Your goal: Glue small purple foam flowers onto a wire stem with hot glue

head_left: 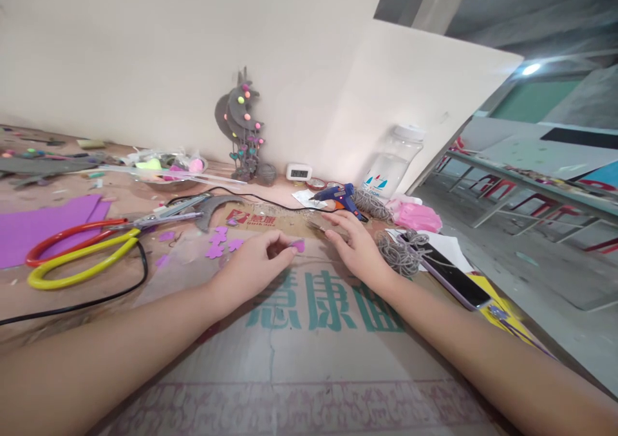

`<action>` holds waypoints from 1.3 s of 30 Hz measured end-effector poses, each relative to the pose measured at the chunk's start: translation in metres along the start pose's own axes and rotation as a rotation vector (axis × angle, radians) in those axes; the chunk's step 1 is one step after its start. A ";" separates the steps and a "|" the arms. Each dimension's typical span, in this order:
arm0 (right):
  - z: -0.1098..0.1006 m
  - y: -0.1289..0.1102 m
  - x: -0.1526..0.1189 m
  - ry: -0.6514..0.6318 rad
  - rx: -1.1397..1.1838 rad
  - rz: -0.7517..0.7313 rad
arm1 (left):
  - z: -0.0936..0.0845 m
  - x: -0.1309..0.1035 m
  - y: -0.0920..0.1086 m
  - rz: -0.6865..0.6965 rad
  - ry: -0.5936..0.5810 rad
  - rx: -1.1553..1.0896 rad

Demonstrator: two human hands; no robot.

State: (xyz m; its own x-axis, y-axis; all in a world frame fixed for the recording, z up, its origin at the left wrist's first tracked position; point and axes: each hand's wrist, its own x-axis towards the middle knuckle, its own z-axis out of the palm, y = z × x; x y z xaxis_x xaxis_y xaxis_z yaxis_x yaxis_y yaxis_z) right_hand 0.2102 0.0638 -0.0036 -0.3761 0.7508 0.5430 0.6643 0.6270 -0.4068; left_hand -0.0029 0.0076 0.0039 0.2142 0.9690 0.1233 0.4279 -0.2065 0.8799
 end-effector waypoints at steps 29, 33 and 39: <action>0.000 -0.051 -0.019 -0.255 0.205 0.005 | -0.001 -0.001 0.000 0.182 0.002 -0.083; 0.000 -0.051 -0.019 -0.248 0.180 0.014 | 0.000 -0.002 0.000 0.165 -0.054 -0.140; -0.003 -0.054 -0.017 -0.201 0.217 0.058 | 0.000 -0.002 0.002 0.135 -0.118 -0.053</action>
State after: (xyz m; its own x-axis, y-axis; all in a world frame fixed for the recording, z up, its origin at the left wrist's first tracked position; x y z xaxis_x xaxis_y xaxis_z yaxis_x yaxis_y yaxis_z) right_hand 0.1829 0.0165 0.0115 -0.4765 0.7991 0.3665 0.5431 0.5954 -0.5921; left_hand -0.0023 0.0052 0.0056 0.3693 0.9097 0.1899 0.3424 -0.3232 0.8822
